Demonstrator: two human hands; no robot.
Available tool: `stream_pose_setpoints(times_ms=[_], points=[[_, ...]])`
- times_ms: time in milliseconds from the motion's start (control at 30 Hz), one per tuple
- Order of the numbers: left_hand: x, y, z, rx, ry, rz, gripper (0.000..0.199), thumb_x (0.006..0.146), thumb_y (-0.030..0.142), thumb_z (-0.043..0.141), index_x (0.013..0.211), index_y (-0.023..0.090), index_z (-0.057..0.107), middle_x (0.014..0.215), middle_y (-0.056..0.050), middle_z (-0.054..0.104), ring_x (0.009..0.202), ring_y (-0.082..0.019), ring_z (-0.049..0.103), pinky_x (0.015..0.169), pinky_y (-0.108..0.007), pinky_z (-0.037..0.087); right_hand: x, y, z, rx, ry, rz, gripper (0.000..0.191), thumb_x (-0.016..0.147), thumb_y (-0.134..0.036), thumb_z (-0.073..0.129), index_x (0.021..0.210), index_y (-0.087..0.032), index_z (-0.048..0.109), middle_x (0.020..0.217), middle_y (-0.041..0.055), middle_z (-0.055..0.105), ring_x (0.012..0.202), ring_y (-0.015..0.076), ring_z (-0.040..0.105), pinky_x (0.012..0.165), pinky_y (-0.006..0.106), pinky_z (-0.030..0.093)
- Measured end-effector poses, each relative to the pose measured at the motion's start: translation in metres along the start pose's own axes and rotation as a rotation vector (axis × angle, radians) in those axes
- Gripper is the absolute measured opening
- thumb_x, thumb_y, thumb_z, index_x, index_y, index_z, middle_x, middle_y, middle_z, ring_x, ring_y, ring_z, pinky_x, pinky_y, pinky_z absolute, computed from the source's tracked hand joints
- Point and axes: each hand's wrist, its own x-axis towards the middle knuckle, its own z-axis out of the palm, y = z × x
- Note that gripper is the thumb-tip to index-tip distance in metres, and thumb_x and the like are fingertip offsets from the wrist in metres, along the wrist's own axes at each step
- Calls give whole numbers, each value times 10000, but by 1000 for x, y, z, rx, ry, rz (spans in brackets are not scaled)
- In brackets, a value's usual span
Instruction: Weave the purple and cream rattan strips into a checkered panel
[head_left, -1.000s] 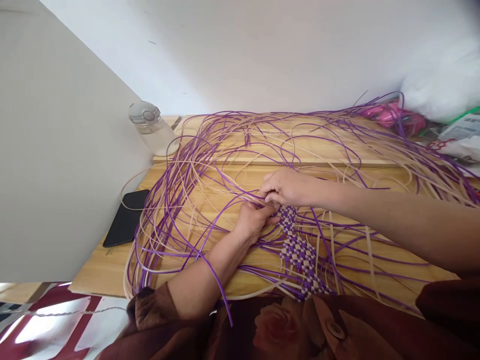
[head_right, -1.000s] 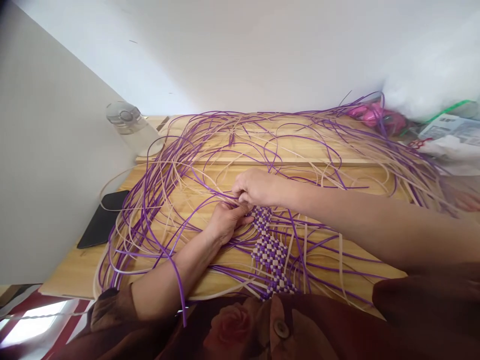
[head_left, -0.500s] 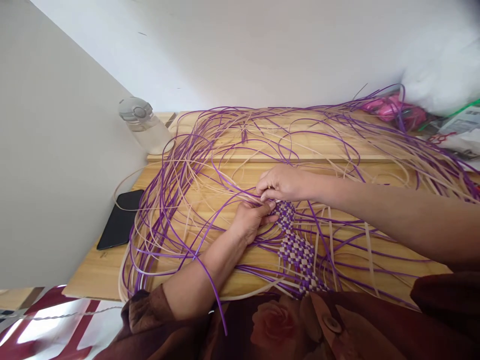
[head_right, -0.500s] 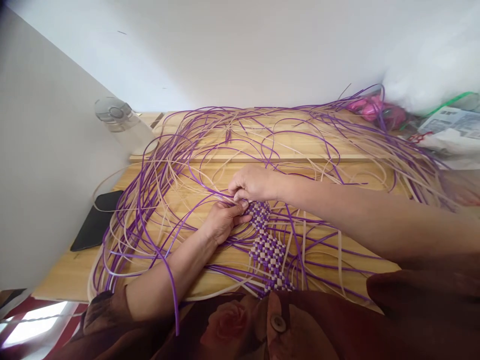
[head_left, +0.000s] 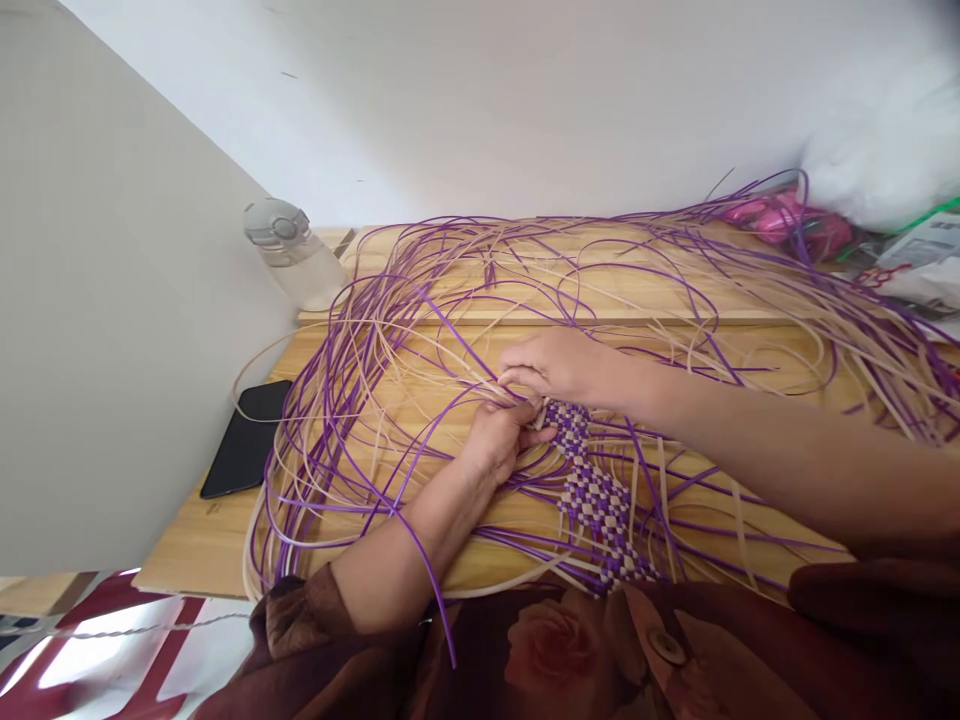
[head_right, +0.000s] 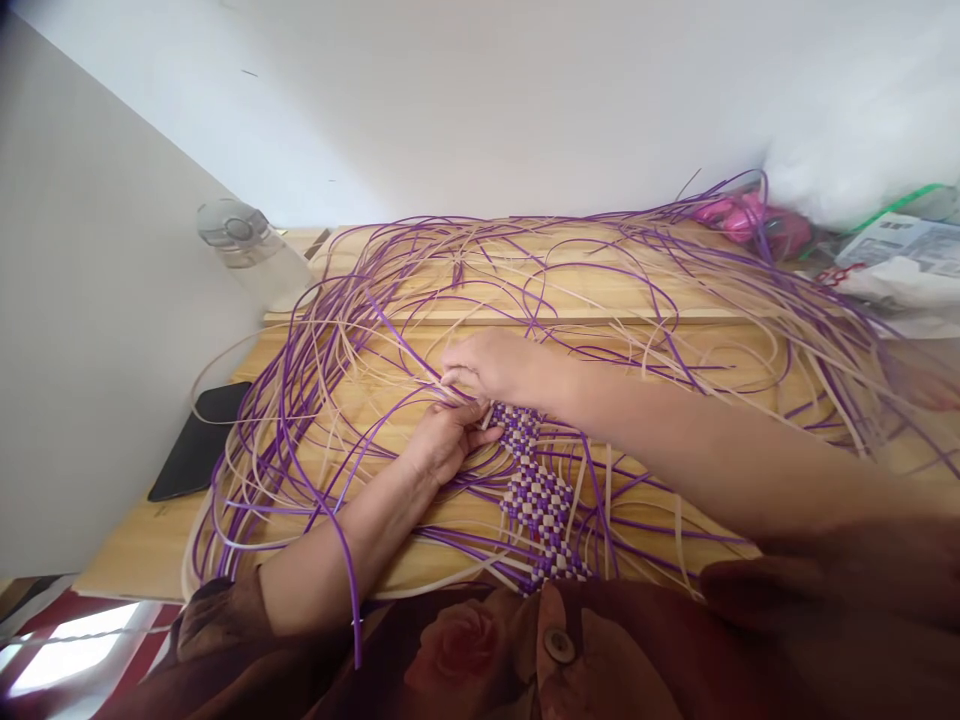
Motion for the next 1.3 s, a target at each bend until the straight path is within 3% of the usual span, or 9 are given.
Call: stream_pose_setpoints(times_ms=[100,267,400,533,667,867,1033,1133,1300], points=[[1,-1,1,-20,58,-18,68,669,82,726,671,89,658,676,-29,610,607,-92,569,598,-248,593,-36,-14,7,-106,258,124,359,949,-367,447,726,-166,644,726,65,634,722,163,526,685,287,348],[0,-2,3,32,59,-29,79,732,99,670,657,73,671,656,-65,645,560,-109,586,499,-213,553,-86,-23,53,-2,302,159,229,940,-263,486,939,-214,709,927,76,701,855,182,617,784,309,463],[-1,-2,2,64,41,-26,107,758,115,647,661,79,671,671,-76,666,532,-109,587,488,-226,553,-89,-23,80,-31,501,140,213,915,-183,513,1020,-208,696,1002,84,692,936,186,631,863,325,507],[0,-3,1,73,44,-9,107,760,97,630,661,72,659,628,-65,646,511,-106,579,525,-249,571,-80,-22,86,-93,621,71,248,890,-156,558,1112,-166,668,1008,95,683,956,195,628,870,333,518],[1,-2,1,63,35,-31,91,761,78,611,683,72,659,616,-64,640,511,-113,584,529,-249,567,-77,-18,79,-87,557,37,185,885,-143,560,1018,-162,687,944,83,663,912,180,610,840,311,508],[2,0,0,54,-4,-74,55,707,101,669,658,93,646,620,-60,642,552,-124,595,580,-269,570,-71,-13,57,-168,225,-37,187,894,-112,505,956,-170,672,941,78,621,862,172,562,758,286,475],[3,-4,1,41,61,-11,164,626,136,714,551,115,569,522,-33,576,462,-123,534,428,-229,436,-68,-30,62,-224,180,-238,222,929,-122,445,833,-146,644,813,64,597,799,178,508,773,306,459],[4,-6,1,47,112,5,151,624,149,687,545,126,561,498,-20,558,432,-125,510,415,-241,402,-76,-41,73,-167,235,-249,220,946,-135,434,934,-152,653,836,60,618,803,176,518,765,307,466],[8,-9,-1,34,85,17,111,615,167,686,594,117,589,554,-40,602,472,-139,542,470,-262,434,-89,-41,86,-8,503,32,157,901,-157,565,1049,-159,616,935,62,645,894,160,576,843,302,481]])
